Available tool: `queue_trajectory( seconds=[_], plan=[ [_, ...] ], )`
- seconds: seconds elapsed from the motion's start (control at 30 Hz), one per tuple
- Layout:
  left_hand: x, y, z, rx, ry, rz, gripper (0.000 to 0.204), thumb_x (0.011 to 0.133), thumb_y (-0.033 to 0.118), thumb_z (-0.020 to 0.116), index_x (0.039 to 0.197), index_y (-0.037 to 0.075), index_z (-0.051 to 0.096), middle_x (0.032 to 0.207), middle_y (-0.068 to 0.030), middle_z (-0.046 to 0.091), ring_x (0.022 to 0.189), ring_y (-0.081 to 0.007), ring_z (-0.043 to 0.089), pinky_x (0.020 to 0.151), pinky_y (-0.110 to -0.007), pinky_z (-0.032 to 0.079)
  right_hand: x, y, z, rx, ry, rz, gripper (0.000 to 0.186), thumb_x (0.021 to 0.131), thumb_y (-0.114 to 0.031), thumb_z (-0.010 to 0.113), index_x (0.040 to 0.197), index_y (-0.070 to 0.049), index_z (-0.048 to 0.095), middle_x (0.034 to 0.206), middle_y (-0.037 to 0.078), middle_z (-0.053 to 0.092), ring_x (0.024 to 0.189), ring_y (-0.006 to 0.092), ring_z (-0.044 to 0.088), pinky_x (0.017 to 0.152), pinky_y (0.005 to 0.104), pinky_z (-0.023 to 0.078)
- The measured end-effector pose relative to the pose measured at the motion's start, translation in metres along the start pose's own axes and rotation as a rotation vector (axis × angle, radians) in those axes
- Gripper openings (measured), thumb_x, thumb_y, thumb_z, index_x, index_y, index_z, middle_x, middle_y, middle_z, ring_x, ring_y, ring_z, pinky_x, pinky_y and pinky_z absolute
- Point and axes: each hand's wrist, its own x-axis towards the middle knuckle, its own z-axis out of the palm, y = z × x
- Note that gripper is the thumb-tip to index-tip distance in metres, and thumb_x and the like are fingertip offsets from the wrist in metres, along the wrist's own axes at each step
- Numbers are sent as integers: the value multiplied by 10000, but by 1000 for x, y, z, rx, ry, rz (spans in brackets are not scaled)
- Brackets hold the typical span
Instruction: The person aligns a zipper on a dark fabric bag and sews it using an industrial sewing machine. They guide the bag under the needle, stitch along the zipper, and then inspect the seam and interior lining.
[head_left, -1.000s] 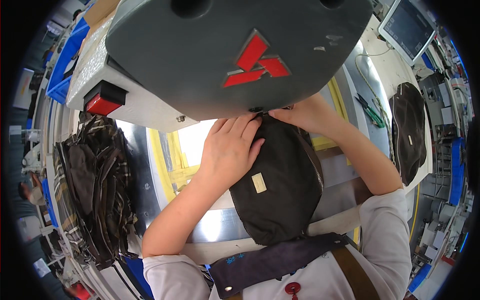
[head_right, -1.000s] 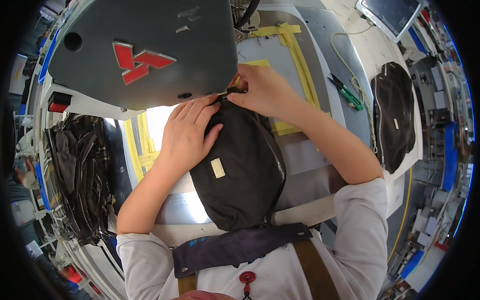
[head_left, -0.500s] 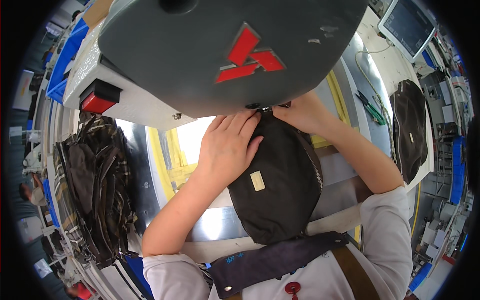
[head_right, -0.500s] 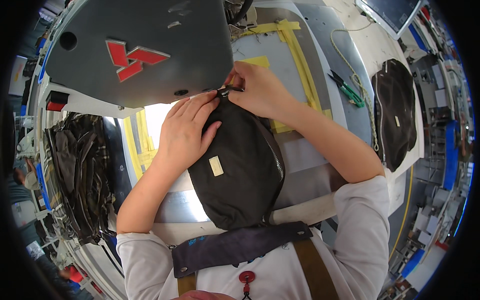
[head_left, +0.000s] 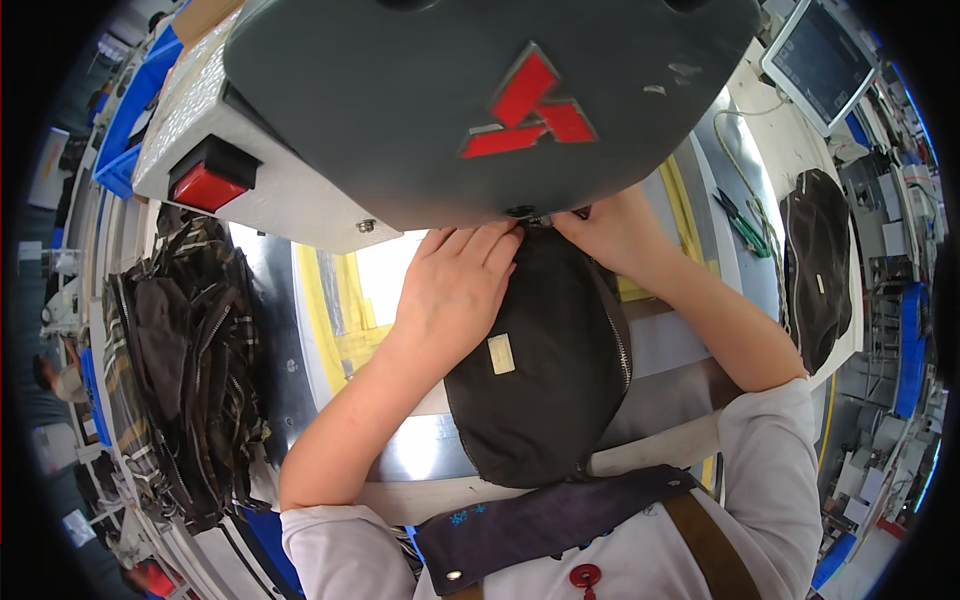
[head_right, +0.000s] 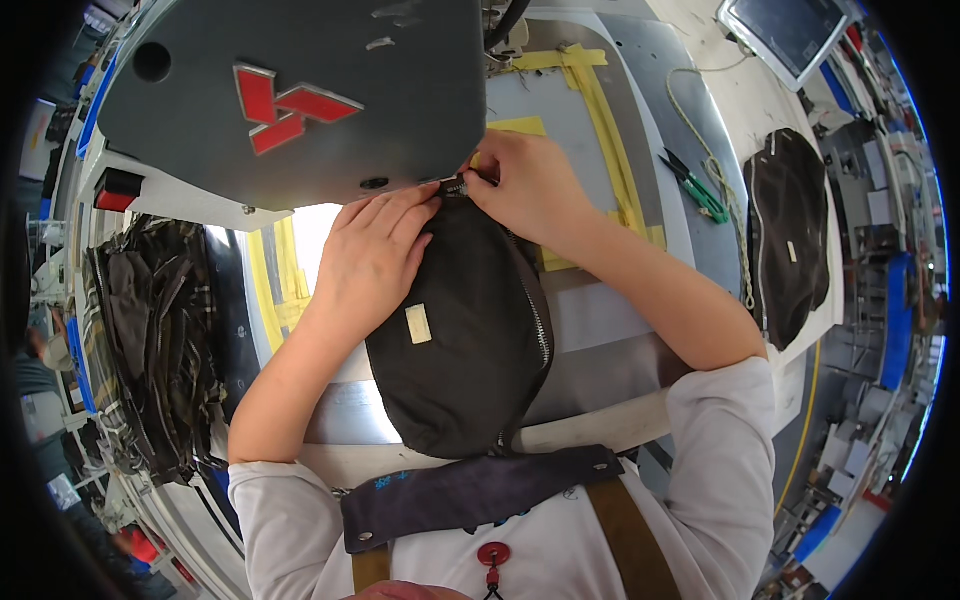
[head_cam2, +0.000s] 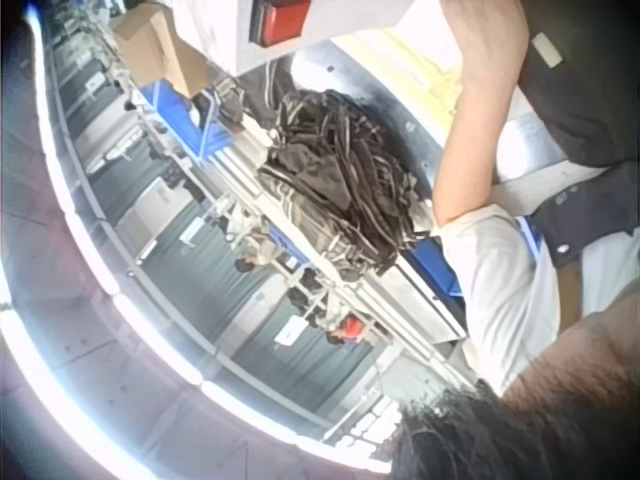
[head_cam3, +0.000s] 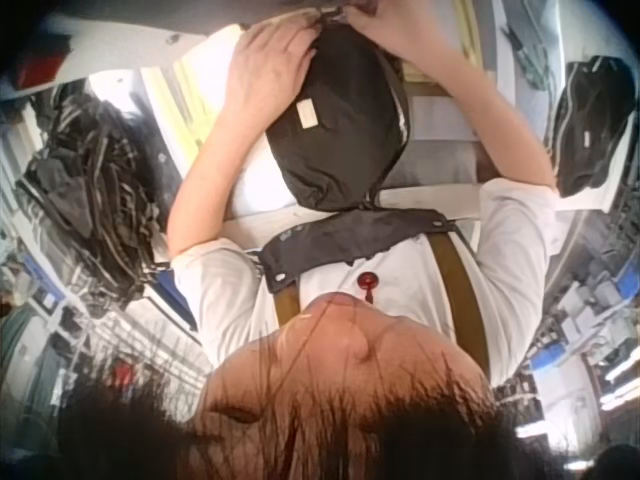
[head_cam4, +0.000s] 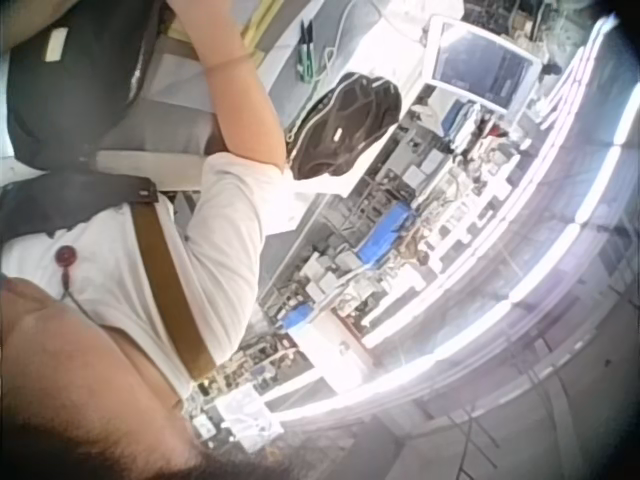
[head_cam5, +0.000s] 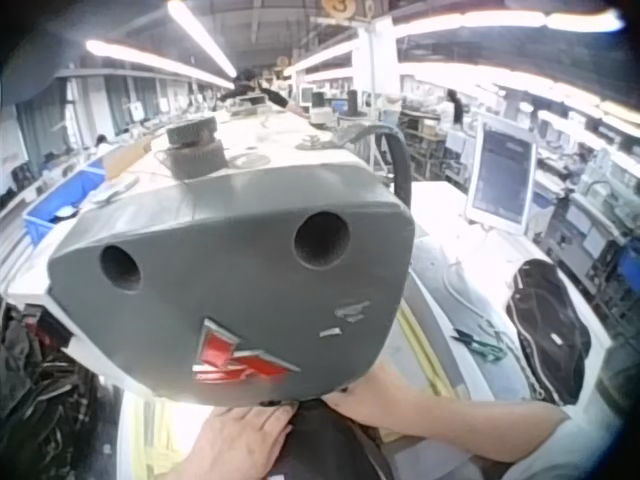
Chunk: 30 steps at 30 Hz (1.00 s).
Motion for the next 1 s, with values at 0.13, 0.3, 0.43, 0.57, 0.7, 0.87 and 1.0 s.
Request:
queue_trajectory(
  seconds=[0.13, 0.3, 0.43, 0.57, 0.7, 0.87, 1.0],
  plan=[
    [0, 0, 2, 4, -3, -1, 293, 788, 67, 636, 1078, 49, 597, 1178, -58, 590, 1077, -220, 573, 934, -360, 420, -1, 1, 2, 75, -35, 6, 145, 772, -127, 637, 886, -40, 653, 739, 119, 636, 667, 257, 627, 628, 353, 489],
    [-2, 1, 1, 29, -9, 1, 302, 785, 64, 632, 1085, 50, 595, 1180, -58, 585, 1085, -217, 565, 932, -362, 420, 0, -6, -6, 57, -111, 52, 158, 783, -126, 642, 912, -36, 647, 758, 117, 654, 685, 246, 638, 643, 339, 497],
    [-1, 1, 3, 33, -4, 11, 311, 785, 69, 632, 1093, 50, 592, 1181, -57, 582, 1085, -215, 565, 932, -363, 421, 1, 6, -2, 150, -80, 47, 185, 781, -144, 666, 925, -31, 640, 747, 98, 656, 677, 223, 629, 646, 330, 493],
    [-1, 1, 2, 43, -8, 3, 311, 783, 75, 636, 1090, 51, 596, 1177, -57, 585, 1077, -215, 569, 931, -360, 423, 2, 6, -5, 115, -137, 56, 196, 773, -151, 675, 914, -22, 631, 715, 84, 639, 659, 213, 611, 634, 325, 478],
    [-1, 1, 3, 39, 15, 1, 303, 779, 74, 639, 1079, 52, 600, 1170, -57, 590, 1062, -217, 578, 924, -357, 429, 5, 1, -13, 34, -233, 33, 201, 758, -140, 670, 907, -16, 618, 689, 81, 615, 639, 220, 593, 607, 332, 455],
    [1, 2, 1, 28, 12, -8, 291, 777, 68, 638, 1066, 50, 606, 1162, -59, 596, 1055, -218, 583, 919, -357, 434, 7, 0, -12, 68, -265, 63, 195, 751, -116, 656, 912, -20, 605, 673, 81, 588, 624, 229, 574, 593, 346, 444],
    [0, 1, 2, 24, 19, -5, 285, 779, 66, 635, 1062, 51, 607, 1162, -59, 597, 1057, -215, 583, 922, -354, 432, 6, 1, -11, 23, -254, 41, 192, 754, -112, 657, 912, -20, 599, 715, 81, 597, 646, 218, 593, 599, 339, 456]
  ],
)
